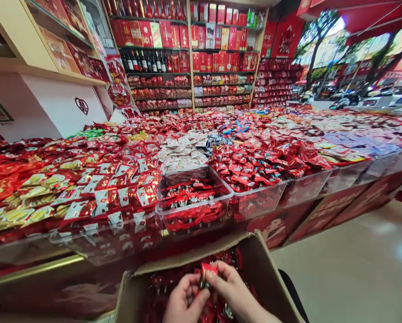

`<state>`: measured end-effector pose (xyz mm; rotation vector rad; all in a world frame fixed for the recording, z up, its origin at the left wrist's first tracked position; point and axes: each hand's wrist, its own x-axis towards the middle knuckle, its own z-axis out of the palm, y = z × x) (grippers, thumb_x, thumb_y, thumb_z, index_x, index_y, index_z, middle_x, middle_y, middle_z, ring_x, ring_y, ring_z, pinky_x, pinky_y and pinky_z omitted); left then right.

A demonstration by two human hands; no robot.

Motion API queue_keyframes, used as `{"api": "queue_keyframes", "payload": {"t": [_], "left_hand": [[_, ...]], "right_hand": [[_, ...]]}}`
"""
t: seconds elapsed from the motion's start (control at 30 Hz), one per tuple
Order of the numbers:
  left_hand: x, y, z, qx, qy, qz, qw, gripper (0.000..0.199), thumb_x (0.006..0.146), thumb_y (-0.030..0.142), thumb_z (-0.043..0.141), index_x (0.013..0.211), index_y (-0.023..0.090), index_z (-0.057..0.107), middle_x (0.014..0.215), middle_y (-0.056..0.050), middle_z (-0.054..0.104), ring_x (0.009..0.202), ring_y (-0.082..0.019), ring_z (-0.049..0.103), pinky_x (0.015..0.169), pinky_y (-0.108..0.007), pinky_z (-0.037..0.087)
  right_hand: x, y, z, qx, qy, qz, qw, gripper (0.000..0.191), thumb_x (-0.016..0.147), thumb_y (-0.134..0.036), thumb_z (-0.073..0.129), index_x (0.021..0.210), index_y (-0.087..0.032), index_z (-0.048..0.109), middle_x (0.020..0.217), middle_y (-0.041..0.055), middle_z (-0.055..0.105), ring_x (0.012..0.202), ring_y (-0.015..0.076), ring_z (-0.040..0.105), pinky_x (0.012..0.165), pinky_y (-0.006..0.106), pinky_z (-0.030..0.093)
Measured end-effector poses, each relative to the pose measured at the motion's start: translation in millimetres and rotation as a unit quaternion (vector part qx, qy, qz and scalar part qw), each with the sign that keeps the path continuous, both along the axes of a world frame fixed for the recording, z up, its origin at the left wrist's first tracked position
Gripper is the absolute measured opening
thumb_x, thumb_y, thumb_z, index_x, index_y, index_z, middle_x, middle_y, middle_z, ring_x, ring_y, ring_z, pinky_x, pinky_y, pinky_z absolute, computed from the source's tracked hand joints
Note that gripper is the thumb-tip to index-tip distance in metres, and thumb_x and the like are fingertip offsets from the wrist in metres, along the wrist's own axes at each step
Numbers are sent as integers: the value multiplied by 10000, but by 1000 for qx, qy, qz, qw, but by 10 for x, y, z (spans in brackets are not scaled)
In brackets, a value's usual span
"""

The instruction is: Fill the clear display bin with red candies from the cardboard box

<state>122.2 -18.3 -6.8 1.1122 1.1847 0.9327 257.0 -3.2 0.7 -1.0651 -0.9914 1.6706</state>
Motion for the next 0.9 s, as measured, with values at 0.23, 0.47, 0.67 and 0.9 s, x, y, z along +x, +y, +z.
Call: {"api": "queue_keyframes", "payload": {"t": [0.23,0.47,0.67,0.9], "left_hand": [[44,-69,567,-2,-6,52,999,311,653,346,622,890,161,544,686,10,603,568,-103,552,541,-218,446],[87,-118,515,-7,-39,78,996,353,620,394,635,894,178,582,695,3,624,531,-104,535,457,-204,428],[116,-152,452,-54,-65,56,995,334,587,387,666,840,170,648,727,-30,652,578,-126,553,460,-202,427],[150,-166,357,-15,-54,116,992,362,619,408,626,918,202,625,848,-54,652,698,-167,604,567,-237,467]], "right_hand": [[57,-31,343,-83,168,-27,982,267,668,-363,620,651,-113,527,584,-1,506,490,53,404,482,187,305],[48,-112,383,-12,66,-44,997,275,695,-371,592,663,-98,599,557,6,505,459,46,383,458,192,276],[114,-157,320,1,47,4,999,266,714,-364,572,720,-102,617,571,11,516,480,65,450,450,183,261],[75,-156,270,-29,91,-67,993,373,653,-361,637,934,-151,510,687,-5,510,523,56,432,439,171,319]]}}
